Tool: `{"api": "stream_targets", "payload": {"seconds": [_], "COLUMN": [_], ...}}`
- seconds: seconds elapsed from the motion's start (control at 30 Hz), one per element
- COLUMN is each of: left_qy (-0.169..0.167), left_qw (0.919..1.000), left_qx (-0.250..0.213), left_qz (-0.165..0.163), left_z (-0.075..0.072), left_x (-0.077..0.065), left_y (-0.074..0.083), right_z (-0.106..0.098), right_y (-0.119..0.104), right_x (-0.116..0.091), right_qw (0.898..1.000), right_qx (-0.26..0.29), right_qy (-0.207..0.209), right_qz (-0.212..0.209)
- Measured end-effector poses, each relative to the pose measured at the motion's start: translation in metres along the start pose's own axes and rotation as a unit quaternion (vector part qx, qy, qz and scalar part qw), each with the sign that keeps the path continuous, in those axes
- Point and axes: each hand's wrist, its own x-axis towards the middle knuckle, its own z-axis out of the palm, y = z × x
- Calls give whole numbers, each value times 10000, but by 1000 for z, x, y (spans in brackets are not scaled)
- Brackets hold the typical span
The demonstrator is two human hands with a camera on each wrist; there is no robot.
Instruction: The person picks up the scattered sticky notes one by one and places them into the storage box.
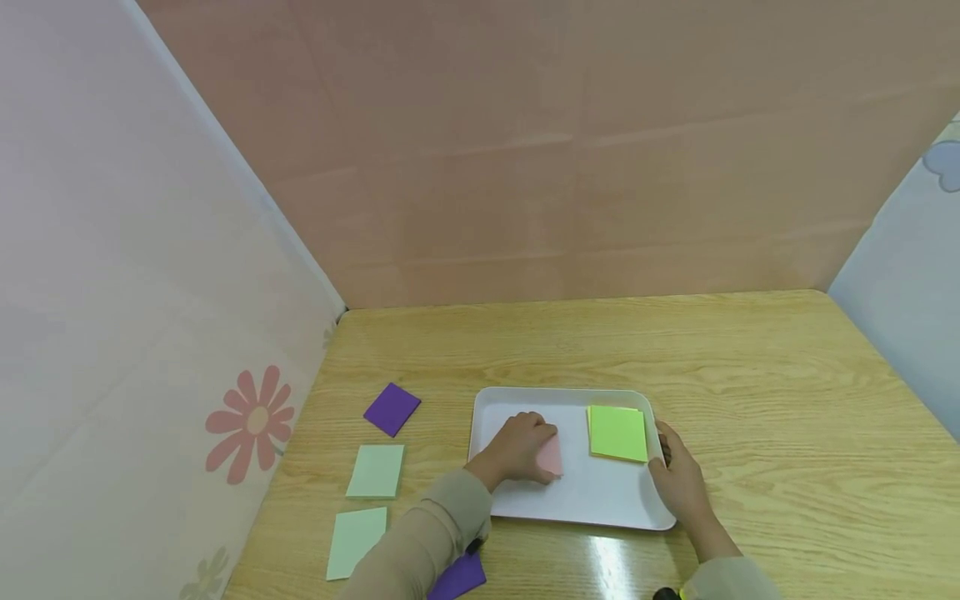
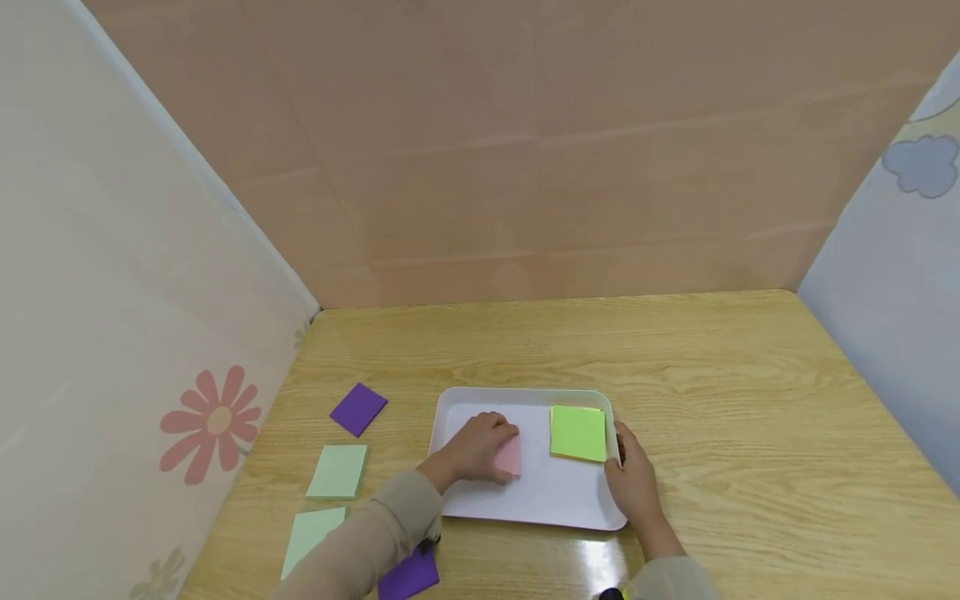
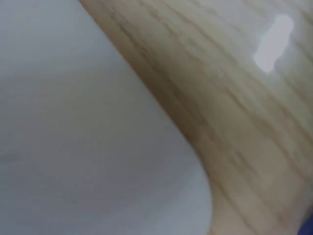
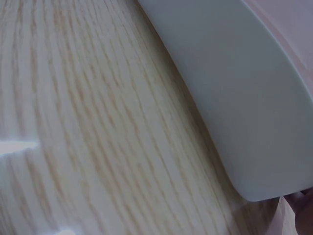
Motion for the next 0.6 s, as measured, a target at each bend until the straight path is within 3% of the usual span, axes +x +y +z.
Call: {"api": "stream_targets", "payload": {"seconds": [0.6], "left_qy": [222], "left_qw": [9986], "left_qx": [390], "left_qz": [268], "left_z": [8], "left_x": [23], "left_y": [5], "right_z": [2], "right_y": [0], "right_x": [-1], "right_qw": [9998], "right_qx": [46], "right_qy": [125], "right_qz": [-112]}}
